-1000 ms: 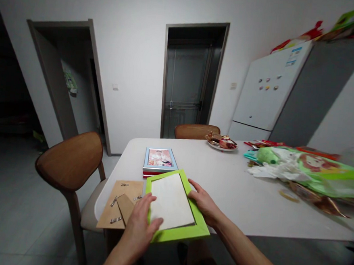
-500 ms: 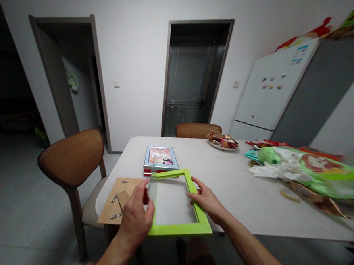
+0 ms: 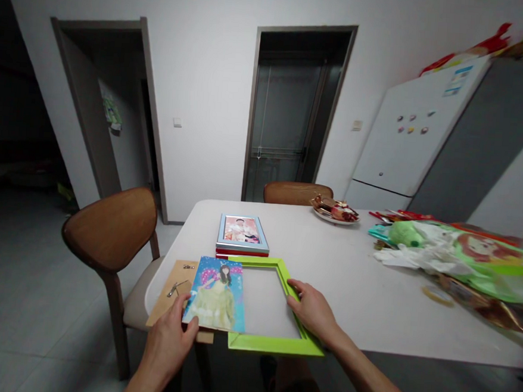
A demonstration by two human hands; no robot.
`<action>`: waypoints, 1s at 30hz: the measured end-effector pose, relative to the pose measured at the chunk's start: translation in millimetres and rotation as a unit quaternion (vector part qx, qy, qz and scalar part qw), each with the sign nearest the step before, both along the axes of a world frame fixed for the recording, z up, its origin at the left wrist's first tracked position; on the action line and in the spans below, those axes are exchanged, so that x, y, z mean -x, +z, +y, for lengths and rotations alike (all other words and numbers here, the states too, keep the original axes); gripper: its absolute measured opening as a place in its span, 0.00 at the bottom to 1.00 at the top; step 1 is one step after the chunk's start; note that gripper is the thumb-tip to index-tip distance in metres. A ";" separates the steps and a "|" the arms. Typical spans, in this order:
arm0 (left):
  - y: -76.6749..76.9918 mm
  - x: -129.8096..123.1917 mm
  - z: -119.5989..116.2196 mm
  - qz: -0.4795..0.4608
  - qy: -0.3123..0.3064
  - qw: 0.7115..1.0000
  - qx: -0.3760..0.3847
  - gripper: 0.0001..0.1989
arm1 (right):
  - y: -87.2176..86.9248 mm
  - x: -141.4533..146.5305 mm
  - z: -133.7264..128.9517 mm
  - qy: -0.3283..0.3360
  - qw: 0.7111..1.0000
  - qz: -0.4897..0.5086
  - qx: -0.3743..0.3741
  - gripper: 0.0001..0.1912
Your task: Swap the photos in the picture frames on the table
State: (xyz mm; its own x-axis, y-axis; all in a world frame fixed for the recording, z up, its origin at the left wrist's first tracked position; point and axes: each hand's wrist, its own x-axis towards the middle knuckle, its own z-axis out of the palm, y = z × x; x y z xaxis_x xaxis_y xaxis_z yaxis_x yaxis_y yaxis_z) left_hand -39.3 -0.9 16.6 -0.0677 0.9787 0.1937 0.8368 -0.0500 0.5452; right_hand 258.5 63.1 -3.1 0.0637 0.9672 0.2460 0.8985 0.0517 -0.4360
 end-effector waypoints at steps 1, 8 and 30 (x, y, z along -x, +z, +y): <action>1.1 0.1 -0.4 0.026 0.002 1.000 0.006 0.19 | -0.4 0.2 -0.3 -0.001 1.000 -0.010 -0.001 0.22; 6.9 3.0 -4.4 0.096 0.006 0.995 0.007 0.17 | -2.1 -1.9 -0.6 0.004 0.999 -0.034 -0.005 0.20; 2.7 -33.0 25.3 -0.120 -0.116 0.969 -0.183 0.23 | 52.3 130.4 -10.3 0.194 0.826 0.529 -0.008 0.22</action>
State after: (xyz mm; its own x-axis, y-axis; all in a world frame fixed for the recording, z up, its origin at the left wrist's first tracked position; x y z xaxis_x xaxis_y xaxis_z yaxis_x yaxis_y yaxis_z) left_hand -6.3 24.4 19.2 0.0593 0.8418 0.5365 0.6317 -0.4478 0.6328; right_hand 128.1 52.7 49.2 -0.0629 0.9623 0.2646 -0.0701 0.2602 -0.9630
